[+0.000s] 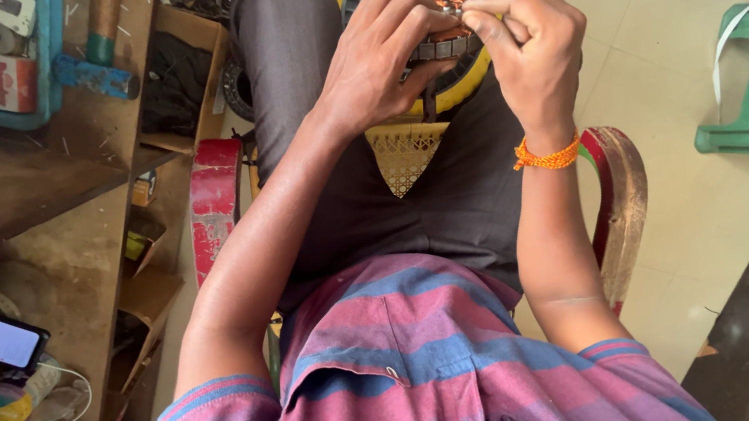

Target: The person sits in a chair with an electric motor armature on their lap and works copper wire around it by hand, pressing and tucking the wire into place while turning the armature to reach different sides.

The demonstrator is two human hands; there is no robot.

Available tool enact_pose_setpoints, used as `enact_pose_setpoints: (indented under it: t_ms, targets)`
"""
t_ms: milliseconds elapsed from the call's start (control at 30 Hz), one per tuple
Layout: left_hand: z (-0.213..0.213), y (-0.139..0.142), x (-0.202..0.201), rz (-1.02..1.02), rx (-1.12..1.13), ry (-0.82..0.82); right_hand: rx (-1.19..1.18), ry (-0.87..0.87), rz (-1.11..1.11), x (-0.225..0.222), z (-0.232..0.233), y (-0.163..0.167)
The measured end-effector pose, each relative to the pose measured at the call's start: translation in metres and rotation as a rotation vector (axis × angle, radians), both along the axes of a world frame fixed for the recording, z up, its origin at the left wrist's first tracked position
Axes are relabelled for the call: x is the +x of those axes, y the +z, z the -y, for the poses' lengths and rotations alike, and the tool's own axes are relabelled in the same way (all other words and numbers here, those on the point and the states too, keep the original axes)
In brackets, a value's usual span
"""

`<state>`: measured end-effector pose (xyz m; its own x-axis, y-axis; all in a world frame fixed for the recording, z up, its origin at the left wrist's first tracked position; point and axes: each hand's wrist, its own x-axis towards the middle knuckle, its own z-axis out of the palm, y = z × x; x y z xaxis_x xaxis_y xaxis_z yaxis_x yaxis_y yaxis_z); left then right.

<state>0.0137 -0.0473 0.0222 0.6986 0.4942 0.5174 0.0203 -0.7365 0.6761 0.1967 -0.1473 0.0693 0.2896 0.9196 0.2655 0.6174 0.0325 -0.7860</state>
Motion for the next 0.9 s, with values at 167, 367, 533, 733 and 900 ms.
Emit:
enact_pose_setpoints:
  t_ms: [167,367,533,733,900]
  targets:
    - [0.007,0.012,0.006,-0.041,-0.177,0.089,-0.058,0.001,-0.022,0.006,-0.009,0.002]
    - [0.009,0.009,0.045,-0.183,-0.452,0.307,-0.088,-0.126,-0.046,0.003,-0.015,-0.005]
    - [-0.014,-0.007,0.044,-0.14,-0.533,0.124,-0.078,-0.214,-0.064,-0.007,-0.008,-0.006]
    - [-0.038,-0.005,0.007,-0.025,-0.65,-0.335,0.065,0.027,0.015,-0.021,0.017,0.004]
    - [-0.048,-0.001,0.005,-0.086,-0.634,-0.415,0.021,-0.025,-0.054,-0.038,0.031,-0.005]
